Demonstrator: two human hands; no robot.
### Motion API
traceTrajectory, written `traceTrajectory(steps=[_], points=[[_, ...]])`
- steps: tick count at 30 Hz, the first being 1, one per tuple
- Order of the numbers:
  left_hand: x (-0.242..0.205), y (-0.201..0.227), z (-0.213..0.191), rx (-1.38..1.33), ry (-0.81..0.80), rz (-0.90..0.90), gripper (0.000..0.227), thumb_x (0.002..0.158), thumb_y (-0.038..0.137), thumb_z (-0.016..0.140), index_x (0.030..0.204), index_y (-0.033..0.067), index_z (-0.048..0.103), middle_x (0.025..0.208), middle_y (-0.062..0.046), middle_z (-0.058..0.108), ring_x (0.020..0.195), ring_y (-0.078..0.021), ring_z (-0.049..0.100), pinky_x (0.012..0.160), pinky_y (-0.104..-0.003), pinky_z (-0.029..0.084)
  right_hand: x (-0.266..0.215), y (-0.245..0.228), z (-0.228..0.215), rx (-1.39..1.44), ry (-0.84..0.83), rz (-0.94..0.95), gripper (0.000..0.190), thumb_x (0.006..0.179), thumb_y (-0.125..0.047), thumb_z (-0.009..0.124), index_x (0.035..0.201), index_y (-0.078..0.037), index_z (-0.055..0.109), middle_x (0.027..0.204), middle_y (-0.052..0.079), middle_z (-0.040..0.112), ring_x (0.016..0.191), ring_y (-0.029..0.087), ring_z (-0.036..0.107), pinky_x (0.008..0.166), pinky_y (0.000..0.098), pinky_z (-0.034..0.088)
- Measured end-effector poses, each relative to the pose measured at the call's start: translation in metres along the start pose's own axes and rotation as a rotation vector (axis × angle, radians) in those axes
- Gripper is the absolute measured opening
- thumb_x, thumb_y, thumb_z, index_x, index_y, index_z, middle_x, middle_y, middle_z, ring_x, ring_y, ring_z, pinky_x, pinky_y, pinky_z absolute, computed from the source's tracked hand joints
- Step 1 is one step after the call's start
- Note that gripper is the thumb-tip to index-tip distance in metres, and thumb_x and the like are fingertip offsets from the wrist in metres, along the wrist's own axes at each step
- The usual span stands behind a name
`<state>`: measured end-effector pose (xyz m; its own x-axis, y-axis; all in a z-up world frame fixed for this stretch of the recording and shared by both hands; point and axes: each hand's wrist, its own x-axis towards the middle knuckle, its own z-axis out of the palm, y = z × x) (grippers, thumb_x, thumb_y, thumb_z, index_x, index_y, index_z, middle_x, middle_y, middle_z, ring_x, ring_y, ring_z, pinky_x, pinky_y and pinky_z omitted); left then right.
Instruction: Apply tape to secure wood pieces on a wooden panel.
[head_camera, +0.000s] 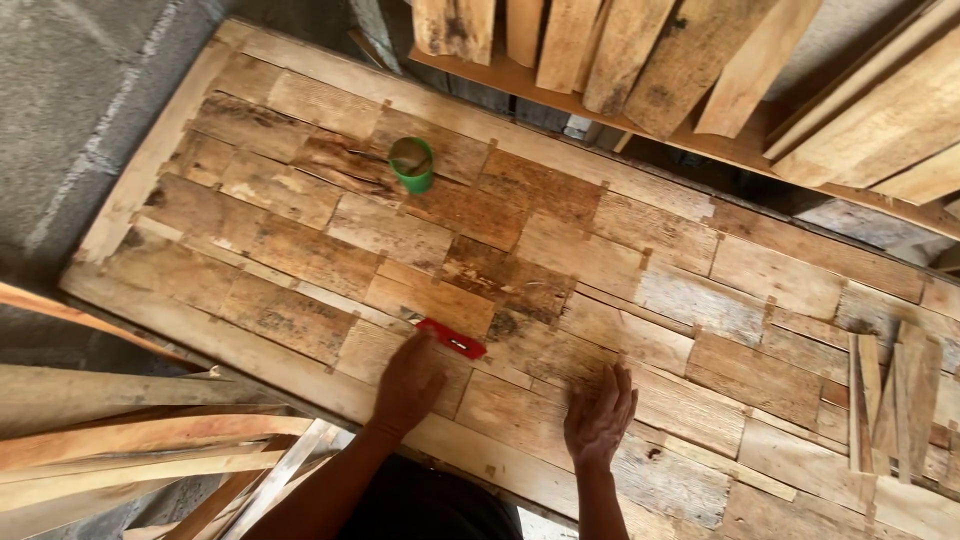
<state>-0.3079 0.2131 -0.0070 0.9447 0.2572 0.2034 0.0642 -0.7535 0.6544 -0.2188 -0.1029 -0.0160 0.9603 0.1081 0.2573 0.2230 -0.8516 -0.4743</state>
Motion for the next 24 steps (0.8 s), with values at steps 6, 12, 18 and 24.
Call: traceTrajectory(steps=[6, 12, 18, 24], points=[[-0.020, -0.043, -0.047, 0.105, 0.165, -0.122, 0.079, 0.089, 0.036, 0.074, 0.151, 0.0008, 0.041, 0.160, -0.023, 0.038, 0.146, -0.0416, 0.040, 0.117, -0.049, 0.036, 0.006, -0.058, 0.018, 0.016, -0.007, -0.076, 0.070, 0.094, -0.037, 0.065, 0.151, -0.006, 0.039, 0.158, 0.019, 0.042, 0.151, 0.036, 0.034, 0.125, 0.0582, 0.023], [-0.051, -0.066, -0.075, 0.066, 0.034, -0.147, 0.086, 0.083, 0.036, 0.079, 0.150, -0.0014, 0.040, 0.161, -0.025, 0.033, 0.148, -0.0429, 0.033, 0.118, -0.049, 0.033, 0.082, -0.143, 0.053, 0.184, -0.140, -0.232, 0.093, 0.081, -0.033, 0.082, 0.156, -0.005, 0.034, 0.160, 0.022, 0.036, 0.148, 0.040, 0.034, 0.120, 0.0555, 0.030], [-0.080, -0.090, -0.096, -0.009, 0.016, -0.065, 0.084, 0.082, 0.038, 0.083, 0.146, -0.0011, 0.045, 0.159, -0.023, 0.039, 0.147, -0.0423, 0.037, 0.117, -0.047, 0.037, 0.173, -0.236, 0.103, 0.210, -0.195, -0.388, 0.100, 0.076, -0.029, 0.089, 0.158, -0.005, 0.035, 0.161, 0.022, 0.037, 0.148, 0.040, 0.038, 0.119, 0.0535, 0.036], [-0.084, -0.099, -0.132, -0.128, -0.106, -0.215, 0.083, 0.081, 0.036, 0.083, 0.147, 0.0027, 0.047, 0.158, -0.019, 0.041, 0.139, -0.0390, 0.047, 0.106, -0.045, 0.048, 0.245, -0.291, 0.147, 0.027, -0.362, -0.354, 0.116, 0.075, -0.034, 0.093, 0.161, -0.006, 0.019, 0.165, 0.025, 0.023, 0.151, 0.042, 0.029, 0.119, 0.0580, 0.029]])
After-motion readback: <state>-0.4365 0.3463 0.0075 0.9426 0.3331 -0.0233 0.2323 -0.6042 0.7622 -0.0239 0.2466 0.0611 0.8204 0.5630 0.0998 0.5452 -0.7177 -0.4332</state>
